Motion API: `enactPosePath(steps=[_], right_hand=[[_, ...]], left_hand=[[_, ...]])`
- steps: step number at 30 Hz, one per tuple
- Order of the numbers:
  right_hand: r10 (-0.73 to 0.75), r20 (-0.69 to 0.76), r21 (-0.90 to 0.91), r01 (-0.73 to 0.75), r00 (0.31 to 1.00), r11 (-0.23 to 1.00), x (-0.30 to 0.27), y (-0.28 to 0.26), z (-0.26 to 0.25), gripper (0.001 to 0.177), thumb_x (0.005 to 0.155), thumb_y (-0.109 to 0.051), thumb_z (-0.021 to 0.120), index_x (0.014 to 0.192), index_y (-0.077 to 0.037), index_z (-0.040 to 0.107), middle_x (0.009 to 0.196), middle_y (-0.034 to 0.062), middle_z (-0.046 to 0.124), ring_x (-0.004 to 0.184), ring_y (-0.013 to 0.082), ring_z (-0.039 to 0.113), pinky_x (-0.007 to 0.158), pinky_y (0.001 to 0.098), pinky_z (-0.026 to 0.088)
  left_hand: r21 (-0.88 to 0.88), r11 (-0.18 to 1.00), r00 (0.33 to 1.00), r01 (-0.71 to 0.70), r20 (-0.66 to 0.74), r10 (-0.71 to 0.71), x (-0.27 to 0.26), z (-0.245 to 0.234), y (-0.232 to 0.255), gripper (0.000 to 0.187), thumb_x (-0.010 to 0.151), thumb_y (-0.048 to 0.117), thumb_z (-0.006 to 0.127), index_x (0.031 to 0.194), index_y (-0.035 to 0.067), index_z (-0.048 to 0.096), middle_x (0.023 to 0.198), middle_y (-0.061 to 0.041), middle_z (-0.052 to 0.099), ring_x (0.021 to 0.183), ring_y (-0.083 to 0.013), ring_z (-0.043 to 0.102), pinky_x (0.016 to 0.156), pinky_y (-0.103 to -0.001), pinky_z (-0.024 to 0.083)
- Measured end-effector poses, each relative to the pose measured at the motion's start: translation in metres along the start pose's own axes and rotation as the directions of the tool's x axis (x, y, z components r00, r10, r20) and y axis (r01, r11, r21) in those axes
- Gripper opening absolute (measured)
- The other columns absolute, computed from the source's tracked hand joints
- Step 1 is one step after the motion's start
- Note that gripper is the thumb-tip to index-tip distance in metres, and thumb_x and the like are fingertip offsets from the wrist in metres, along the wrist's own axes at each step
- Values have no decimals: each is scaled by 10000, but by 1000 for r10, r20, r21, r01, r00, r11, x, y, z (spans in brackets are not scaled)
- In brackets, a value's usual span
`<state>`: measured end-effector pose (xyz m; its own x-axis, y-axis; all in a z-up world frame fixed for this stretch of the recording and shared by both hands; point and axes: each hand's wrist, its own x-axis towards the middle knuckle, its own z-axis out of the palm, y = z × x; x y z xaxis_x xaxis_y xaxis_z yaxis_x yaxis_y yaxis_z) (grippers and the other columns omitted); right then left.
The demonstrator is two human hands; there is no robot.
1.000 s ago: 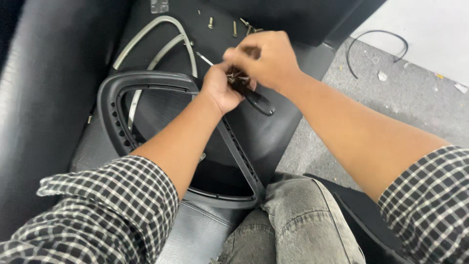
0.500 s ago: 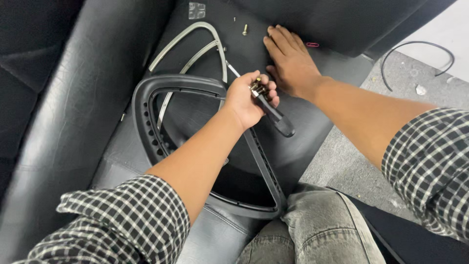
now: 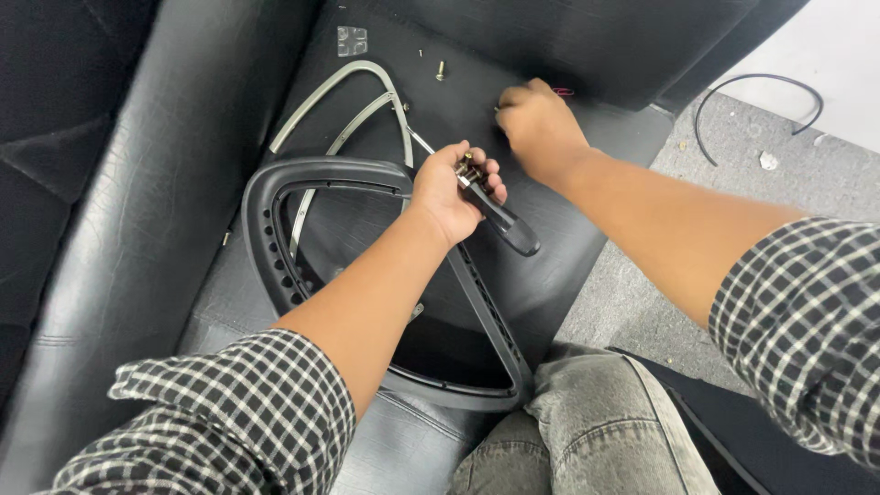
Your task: The person uses a screwdriver to attach a black plastic frame to a black chair seat cushion. They align the frame, insert screws, and tighten them. The person also handles a flexible white strip and several screws, placing them on the seat.
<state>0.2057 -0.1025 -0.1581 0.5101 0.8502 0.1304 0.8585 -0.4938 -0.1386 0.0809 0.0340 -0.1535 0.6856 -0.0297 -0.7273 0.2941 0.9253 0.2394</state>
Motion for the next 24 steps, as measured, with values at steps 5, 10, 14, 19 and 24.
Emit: enactPosePath(steps=[5,10,14,19,24], right_hand=[[85,-39,181,-77,996,980,21,0,-16,176,713,-21,776,882,-61,803,895,132,758,831,320,711,840,412,557],[320,59,631,-284,946,722,12,-23,-60,150,748,-45,762,886,-83,806,789,79,753,667,174,741,646,299,592],[-13,113,873,-93,994,478,-3,-49,-91,92,745,26,726,811,-25,764,810,44,763,642,121,724,556,277,589],[-248,-101,818,222,963,531,11,-54,-103,141,788,-5,844,912,5,777,839,77,764,741,131,721,708,272,590],[53,-47,864,14,997,502,39,-34,-83,74,901,-59,806,943,-21,760,914,74,772,799,148,752,736,277,611]], left_hand=[[-29,1000,999,-5,-47,4,19,-8,-9,358,1024,336,497,853,50,631,795,-109,623,682,-231,574,663,-404,531],[-37,999,998,-14,-57,12,24,-2,-12,397,1016,364,471,926,27,662,817,-121,635,712,-262,598,682,-430,544],[-25,999,998,-39,-48,38,15,5,-2,386,975,404,443,944,88,663,877,-82,695,769,-240,651,692,-445,533],[-213,968,978,-134,131,165,17,3,8,294,1012,320,510,925,67,631,827,-86,617,708,-242,602,640,-365,522],[-295,953,961,-74,233,147,25,-1,21,333,991,296,523,717,109,498,693,-68,531,601,-179,495,506,-282,405]])
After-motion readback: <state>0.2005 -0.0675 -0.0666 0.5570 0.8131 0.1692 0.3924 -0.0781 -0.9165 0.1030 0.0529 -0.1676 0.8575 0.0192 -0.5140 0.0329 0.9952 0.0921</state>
